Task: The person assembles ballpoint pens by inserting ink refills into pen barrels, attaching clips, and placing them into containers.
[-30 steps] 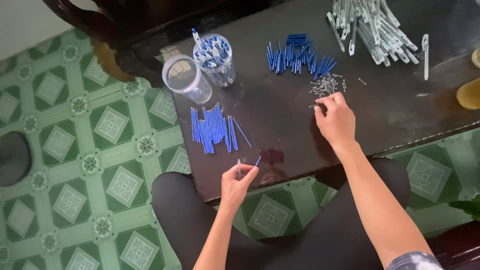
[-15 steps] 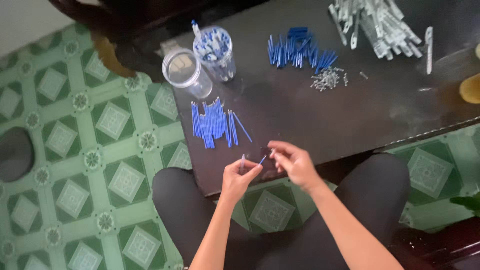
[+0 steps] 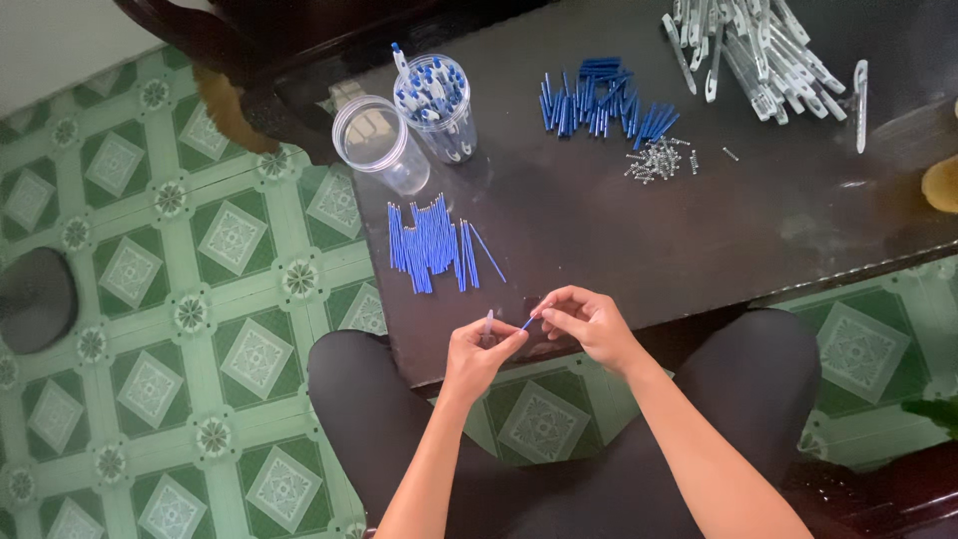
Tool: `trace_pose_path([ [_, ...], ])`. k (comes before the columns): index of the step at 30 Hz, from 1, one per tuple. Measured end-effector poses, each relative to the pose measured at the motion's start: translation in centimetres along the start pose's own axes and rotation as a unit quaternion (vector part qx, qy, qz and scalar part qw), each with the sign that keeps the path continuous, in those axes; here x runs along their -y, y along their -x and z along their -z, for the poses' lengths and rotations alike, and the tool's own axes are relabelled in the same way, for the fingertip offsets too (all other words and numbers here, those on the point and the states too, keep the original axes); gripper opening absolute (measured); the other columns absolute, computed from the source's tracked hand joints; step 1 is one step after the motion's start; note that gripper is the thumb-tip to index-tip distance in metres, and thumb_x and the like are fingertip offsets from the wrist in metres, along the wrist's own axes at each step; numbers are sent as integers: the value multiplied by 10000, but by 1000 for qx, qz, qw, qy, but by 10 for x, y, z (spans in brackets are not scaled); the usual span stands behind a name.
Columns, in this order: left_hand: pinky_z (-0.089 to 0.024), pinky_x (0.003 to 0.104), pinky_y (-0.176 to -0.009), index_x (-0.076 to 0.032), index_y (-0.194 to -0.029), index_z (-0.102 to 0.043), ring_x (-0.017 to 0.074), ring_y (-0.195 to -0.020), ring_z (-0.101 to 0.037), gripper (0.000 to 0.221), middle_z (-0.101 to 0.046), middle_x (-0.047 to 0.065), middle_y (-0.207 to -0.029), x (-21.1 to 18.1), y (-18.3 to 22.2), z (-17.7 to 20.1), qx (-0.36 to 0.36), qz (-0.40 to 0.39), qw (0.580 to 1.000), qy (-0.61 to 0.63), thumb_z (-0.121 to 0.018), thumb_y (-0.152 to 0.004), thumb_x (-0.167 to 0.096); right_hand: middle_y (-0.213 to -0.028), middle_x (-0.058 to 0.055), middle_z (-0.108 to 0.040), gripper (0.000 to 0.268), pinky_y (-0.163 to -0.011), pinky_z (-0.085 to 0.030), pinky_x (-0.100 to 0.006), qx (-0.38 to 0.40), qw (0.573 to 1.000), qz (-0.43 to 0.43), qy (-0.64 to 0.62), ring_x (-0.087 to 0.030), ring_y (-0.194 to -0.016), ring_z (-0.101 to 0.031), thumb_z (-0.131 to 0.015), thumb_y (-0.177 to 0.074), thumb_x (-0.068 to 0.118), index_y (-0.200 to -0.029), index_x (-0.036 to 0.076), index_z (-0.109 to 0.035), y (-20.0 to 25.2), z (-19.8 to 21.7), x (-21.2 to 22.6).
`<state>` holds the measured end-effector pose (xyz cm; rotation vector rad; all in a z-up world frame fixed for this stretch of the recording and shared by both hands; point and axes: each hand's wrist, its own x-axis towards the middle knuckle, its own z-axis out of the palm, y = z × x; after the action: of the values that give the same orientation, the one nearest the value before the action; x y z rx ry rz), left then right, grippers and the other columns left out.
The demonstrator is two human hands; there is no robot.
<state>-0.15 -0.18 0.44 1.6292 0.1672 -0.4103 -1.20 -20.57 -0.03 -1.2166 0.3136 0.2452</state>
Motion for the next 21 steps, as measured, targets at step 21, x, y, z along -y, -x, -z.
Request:
trace_pose_path([
  [21,-305,170,-496,-73,-814,-807,2,-526,-437,186,-692,-1,-588,15,-8,-5,11,12,1000,7,-945,-713,-145,-795,-71,-743,78,-620,-612,-291,76,993,-3,85,-133,-714,-659,-695,-947,69,-963,61,-770,8,-13,-12],
])
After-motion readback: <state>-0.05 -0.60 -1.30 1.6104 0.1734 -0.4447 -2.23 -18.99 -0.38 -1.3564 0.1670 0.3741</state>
